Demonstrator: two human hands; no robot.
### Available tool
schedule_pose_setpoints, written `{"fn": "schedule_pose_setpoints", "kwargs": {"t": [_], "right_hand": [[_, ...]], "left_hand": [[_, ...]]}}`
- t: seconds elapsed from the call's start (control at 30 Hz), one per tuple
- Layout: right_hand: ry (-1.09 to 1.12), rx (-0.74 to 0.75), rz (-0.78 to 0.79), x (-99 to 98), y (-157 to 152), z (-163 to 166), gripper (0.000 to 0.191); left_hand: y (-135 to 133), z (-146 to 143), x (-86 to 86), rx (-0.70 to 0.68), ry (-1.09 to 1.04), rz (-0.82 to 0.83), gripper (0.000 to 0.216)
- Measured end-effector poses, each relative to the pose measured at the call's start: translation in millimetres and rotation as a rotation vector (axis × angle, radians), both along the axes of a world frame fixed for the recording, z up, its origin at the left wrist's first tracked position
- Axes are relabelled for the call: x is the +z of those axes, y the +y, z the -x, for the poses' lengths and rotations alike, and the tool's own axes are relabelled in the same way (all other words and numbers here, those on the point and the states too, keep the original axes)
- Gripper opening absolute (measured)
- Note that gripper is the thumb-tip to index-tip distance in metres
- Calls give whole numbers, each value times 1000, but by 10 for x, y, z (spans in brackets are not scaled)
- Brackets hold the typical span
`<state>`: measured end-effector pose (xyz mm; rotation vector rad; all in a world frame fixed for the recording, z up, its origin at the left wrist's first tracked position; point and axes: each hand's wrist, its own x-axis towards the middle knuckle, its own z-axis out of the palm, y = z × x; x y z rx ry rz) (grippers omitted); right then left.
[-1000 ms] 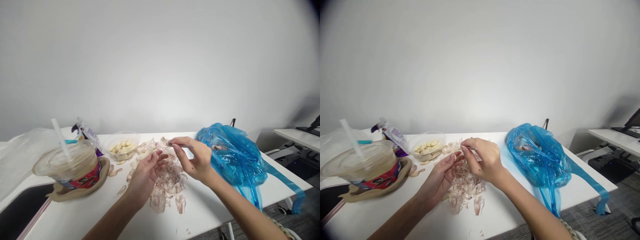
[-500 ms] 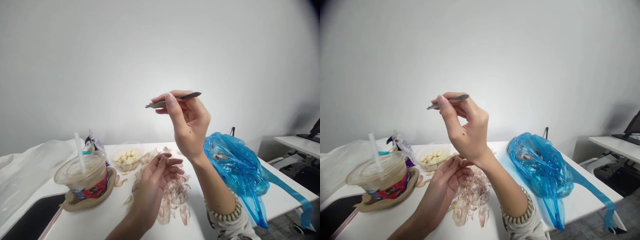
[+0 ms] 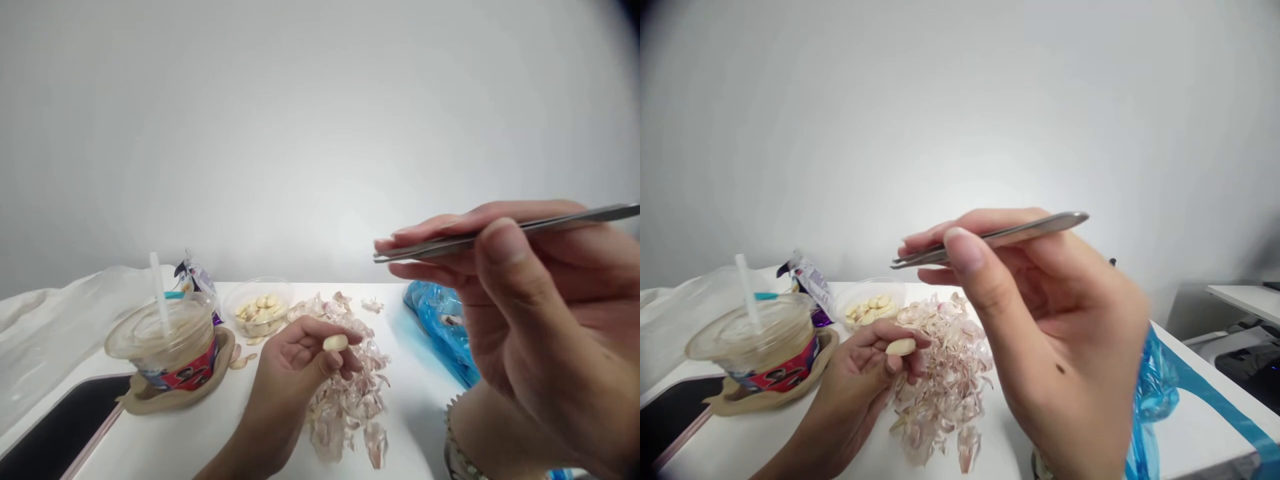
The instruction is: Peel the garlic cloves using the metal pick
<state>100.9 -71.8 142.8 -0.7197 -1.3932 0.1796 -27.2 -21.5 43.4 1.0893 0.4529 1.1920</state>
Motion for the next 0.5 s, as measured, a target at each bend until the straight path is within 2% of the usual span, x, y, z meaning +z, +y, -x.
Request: {"fn": "schedule_pose_setpoints", "kwargs": {"t": [0.1,0.2,0.27,0.4,0.5], "right_hand": [[-51,-122,2,9,9,-64,14],[-222,-44,98,-190,151,-173,13],[-229,34,159,-473,290,-262,13],[-98,186,313,-1145,537,-369,12],[-87,226,397,-1468,605,-363,12]], "left_hand": [[23,-68,-33,24,6,49,11],[46,-151,-102,58,48,131,12],[71,-173,-200,80,120,174,10],[146,-139,-481,133,246,239,15],[204,-112,-641,196,274,278,18]]}}
